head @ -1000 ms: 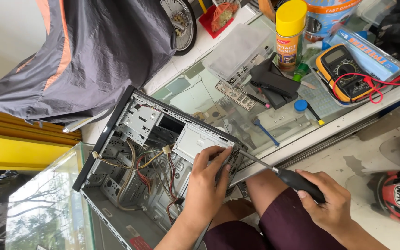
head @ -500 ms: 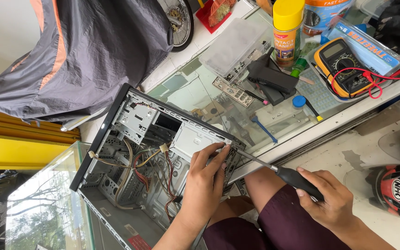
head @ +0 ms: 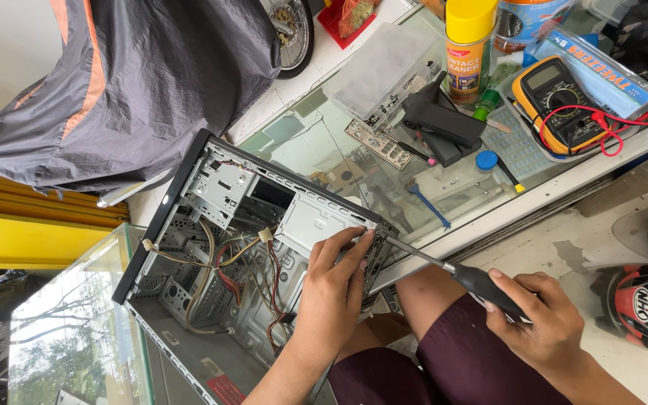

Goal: Installing a power supply unit into a computer case and securing it with screws using a screwdriver.

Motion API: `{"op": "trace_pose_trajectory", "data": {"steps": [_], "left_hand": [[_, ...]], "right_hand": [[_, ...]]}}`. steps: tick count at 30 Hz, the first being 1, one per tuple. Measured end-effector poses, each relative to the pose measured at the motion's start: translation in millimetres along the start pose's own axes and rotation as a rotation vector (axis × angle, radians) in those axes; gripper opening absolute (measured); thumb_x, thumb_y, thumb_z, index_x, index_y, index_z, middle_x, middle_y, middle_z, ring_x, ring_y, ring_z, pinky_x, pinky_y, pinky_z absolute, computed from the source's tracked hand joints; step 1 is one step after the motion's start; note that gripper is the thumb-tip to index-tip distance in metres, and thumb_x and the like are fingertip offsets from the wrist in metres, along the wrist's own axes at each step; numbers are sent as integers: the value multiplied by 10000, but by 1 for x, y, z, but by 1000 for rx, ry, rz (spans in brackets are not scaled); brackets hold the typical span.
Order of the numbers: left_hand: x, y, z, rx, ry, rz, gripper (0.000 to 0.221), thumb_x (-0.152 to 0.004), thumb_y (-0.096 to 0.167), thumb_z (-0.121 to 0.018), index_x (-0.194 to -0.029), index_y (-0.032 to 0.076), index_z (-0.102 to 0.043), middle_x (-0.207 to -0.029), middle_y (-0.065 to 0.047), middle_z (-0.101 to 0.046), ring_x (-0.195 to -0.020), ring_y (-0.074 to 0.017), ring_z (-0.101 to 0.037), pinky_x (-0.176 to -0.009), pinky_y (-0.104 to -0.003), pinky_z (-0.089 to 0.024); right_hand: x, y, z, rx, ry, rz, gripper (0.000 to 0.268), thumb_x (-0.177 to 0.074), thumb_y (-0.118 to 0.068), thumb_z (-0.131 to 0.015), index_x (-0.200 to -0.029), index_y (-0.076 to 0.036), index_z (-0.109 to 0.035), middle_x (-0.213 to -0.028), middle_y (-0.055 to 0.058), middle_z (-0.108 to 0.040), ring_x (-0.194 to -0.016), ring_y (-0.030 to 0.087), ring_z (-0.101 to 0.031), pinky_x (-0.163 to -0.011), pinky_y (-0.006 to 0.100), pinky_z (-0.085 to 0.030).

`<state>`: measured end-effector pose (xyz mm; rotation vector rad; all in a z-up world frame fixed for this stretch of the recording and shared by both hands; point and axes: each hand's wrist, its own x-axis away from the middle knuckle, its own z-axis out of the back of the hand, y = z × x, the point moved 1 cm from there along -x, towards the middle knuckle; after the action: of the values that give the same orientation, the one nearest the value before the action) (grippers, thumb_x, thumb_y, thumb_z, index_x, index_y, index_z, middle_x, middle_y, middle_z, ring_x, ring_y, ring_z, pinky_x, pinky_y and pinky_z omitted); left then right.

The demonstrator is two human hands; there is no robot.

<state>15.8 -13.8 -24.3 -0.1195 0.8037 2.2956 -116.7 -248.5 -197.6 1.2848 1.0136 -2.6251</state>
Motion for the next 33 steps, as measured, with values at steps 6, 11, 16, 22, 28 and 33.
{"op": "trace_pose_trajectory", "data": {"steps": [6, 11, 16, 22, 28, 33], "left_hand": [[0, 1, 1, 12, 5, -5, 401, -996, -46, -529, -1377, 44, -613, -1313, -145, -601, -1140, -342, -576, -971, -448, -526], [1, -1, -1, 17, 12, 2, 399, -987, -47, -532, -1365, 44, -622, -1316, -141, -610, -1145, -342, -576, -971, -448, -524], [1, -1, -2, 21, 24, 8, 399, -971, -58, -541, -1350, 33, -628, -1309, -149, -615, -1137, -352, -580, -974, -458, -529], [-2, -2, -3, 38, 31, 4, 400, -961, -73, -553, -1343, 15, -633, -1301, -149, -618, -1145, -346, -582, -973, -452, -538], [1, -6, -5, 80, 11, 20, 489, -919, -125, -527, -1372, 37, -613, -1283, -153, -605, -1172, -345, -576, -1005, -456, -534], [1, -4, -4, 106, 3, 29, 467, -921, -134, -524, -1342, 37, -631, -1266, -155, -614, -1127, -341, -574, -969, -457, -534]], "right_hand": [[-18, -4, 10, 7, -78, -97, 331, -915, -140, -715, -1236, -64, -730, -888, 83, -621, -724, 174, -592, -695, 285, -540], [-27, -10, 18, 15, -89, -51, 344, -941, -180, -701, -1248, -25, -718, -939, 120, -631, -778, 215, -613, -740, 324, -559], [-44, -15, 28, -111, -250, -247, 338, -962, -260, -566, -1149, -26, -722, -940, 86, -732, -813, 198, -700, -795, 292, -533], [-53, -12, 29, -103, -328, -203, 392, -885, -243, -702, -1236, -72, -667, -1085, 56, -727, -959, 203, -720, -923, 315, -535], [-53, -15, 29, 142, -272, 68, 458, -892, -266, -780, -1310, -93, -704, -884, 36, -584, -691, 138, -604, -659, 316, -527], [-55, -23, 32, 116, -245, -55, 461, -866, -269, -818, -1290, -116, -722, -874, 29, -583, -672, 102, -584, -654, 273, -475]]}}
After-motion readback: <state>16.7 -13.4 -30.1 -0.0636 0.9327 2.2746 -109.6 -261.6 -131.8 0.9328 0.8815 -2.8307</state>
